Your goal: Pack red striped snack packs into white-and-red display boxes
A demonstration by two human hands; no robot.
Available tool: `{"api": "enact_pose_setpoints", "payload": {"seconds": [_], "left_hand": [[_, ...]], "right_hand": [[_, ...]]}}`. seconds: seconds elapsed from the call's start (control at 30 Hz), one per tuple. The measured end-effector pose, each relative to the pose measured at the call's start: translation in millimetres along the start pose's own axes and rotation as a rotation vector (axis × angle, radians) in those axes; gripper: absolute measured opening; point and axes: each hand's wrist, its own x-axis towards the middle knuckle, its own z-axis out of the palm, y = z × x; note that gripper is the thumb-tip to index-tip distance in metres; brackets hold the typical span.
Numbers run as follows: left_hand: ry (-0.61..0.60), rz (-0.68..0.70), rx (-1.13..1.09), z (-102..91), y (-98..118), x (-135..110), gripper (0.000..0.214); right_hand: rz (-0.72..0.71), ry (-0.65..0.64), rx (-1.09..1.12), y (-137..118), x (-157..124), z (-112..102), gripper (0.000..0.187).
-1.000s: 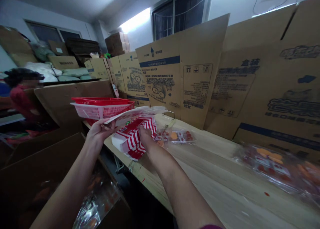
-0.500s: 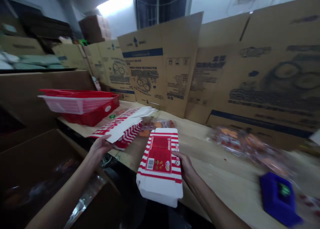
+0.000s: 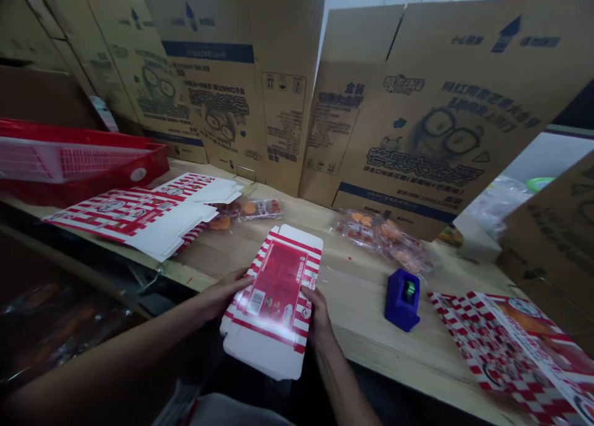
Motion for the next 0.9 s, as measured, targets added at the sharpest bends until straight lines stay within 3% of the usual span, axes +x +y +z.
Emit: {"api": "enact_pose_setpoints", "payload": {"seconds": [0.1, 0.2, 0.33, 0.4, 0.47, 0.6, 0.77, 0.83, 0.9], "left_hand": [[-0.103, -0.002, -0.061, 15.1, -12, 16, 0.065], [0.019, -0.016, -0.028, 20.2, -25, 24, 0.067], [0.039, -0.019, 0.072, 25.7, -24, 30, 0.066], [0.027, -0.023, 0.140, 30.5, -16, 33, 0.064], [0.037, -0.031, 0.206, 36.0, -9, 38, 0.066], [0.070, -0.044, 0.322, 46.0, -1, 47, 0.063], [0.081, -0.037, 0.477, 56.6, 3, 53, 0.053], [0.026, -0.050, 0.527, 62.7, 9, 51, 0.050], [-0.058, -0.030, 0.620, 69.1, 18, 46, 0.050]], "right_hand": [[-0.012, -0.065, -0.026, 10, 1, -15, 0.043], [-0.090, -0.044, -0.182, 11, 4, -38, 0.050], [-0.606, 0.271, -0.604, -2, 5, -55, 0.050], [-0.778, 0.251, -0.842, -11, 1, -50, 0.037], [-0.854, 0.149, -1.077, -19, -6, -37, 0.028], [-0.917, 0.082, -1.383, -26, -18, -9, 0.032], [-0.650, -0.190, -1.125, -33, -5, 8, 0.007], [-0.647, -0.141, -1.051, -46, 6, 12, 0.012], [-0.761, 0.037, -1.077, -67, 17, 10, 0.017]]}}
